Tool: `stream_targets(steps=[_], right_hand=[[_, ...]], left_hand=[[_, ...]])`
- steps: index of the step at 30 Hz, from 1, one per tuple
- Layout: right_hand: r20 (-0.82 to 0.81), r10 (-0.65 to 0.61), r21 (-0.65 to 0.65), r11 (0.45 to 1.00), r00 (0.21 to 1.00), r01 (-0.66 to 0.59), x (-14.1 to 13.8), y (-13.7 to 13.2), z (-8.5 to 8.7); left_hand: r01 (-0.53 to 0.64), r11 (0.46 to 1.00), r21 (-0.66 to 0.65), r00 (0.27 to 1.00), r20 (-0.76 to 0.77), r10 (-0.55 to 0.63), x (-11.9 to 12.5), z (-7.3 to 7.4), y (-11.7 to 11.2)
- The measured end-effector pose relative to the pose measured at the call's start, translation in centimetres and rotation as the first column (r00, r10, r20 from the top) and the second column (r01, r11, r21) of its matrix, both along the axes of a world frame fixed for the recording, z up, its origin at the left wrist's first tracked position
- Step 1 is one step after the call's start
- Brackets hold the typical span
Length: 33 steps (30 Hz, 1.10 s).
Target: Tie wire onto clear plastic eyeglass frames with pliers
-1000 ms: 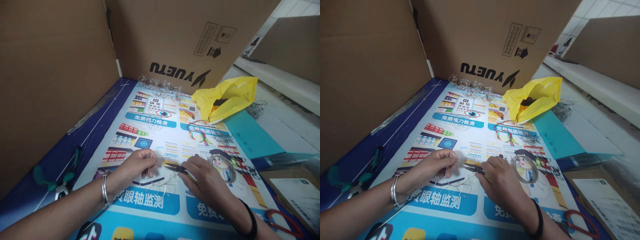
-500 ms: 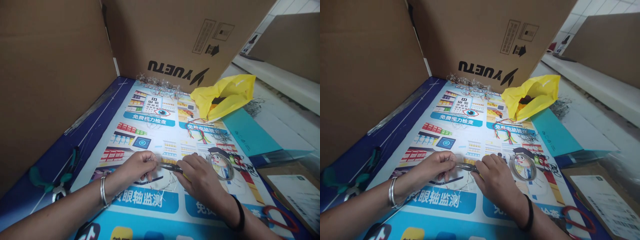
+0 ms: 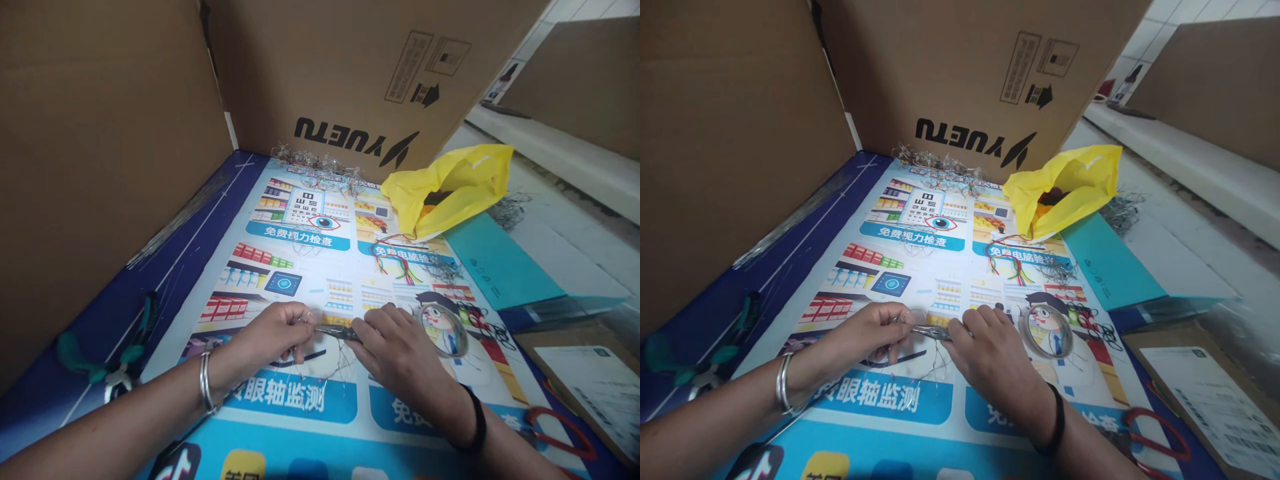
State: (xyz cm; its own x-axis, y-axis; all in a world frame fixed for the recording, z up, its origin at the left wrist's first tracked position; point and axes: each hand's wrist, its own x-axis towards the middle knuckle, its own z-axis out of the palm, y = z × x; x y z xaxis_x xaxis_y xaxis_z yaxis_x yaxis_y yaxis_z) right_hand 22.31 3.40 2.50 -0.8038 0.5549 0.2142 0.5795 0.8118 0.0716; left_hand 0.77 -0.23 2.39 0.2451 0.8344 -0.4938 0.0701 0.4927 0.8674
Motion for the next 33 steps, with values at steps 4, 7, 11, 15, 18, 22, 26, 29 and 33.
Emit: stream_targets(steps=[4,7,11,15,18,22,26,29,33], right_hand=[[-0.018,0.012,-0.012,1.000,1.000,-0.012,0.11,0.09,-0.18],[-0.003,0.009,-0.026,1.000,1.000,-0.009,0.10,0.13,-0.13],[0.010,0.004,-0.050,0.999,1.000,-0.004,0.02,0.17,-0.01],[-0.004,0.014,-0.053,0.998,1.000,-0.014,-0.04,0.22,-0.07],[-0.017,0.023,-0.057,0.998,1.000,-0.024,-0.10,0.28,-0.18],[-0.038,0.039,-0.068,0.997,0.999,-0.041,-0.15,0.40,-0.32],[-0.047,0.042,-0.076,0.996,0.998,-0.046,-0.05,0.54,-0.43],[-0.061,0.039,-0.086,0.995,0.997,-0.044,0.08,0.64,-0.42],[-0.056,0.035,-0.117,0.992,0.998,-0.042,0.21,0.67,-0.21]], left_hand=[[-0.018,1.000,0.008,1.000,-0.009,0.018,0.06,-0.08,-0.04],[-0.017,1.000,0.018,1.000,-0.007,0.018,0.16,-0.08,-0.07],[-0.034,0.999,0.019,0.999,-0.028,0.034,0.35,0.10,-0.13],[-0.037,0.999,0.023,0.999,-0.037,0.037,0.42,0.13,-0.13],[-0.035,0.999,0.018,0.999,-0.037,0.036,0.37,-0.07,-0.09],[-0.038,0.999,0.012,0.999,-0.037,0.038,0.32,-0.20,-0.06],[-0.040,0.999,-0.005,0.998,-0.045,0.040,0.35,-0.11,-0.04],[-0.023,1.000,-0.006,0.999,-0.039,0.023,0.34,-0.10,-0.03],[0.002,1.000,0.006,0.999,-0.032,-0.002,0.25,-0.08,-0.03]])
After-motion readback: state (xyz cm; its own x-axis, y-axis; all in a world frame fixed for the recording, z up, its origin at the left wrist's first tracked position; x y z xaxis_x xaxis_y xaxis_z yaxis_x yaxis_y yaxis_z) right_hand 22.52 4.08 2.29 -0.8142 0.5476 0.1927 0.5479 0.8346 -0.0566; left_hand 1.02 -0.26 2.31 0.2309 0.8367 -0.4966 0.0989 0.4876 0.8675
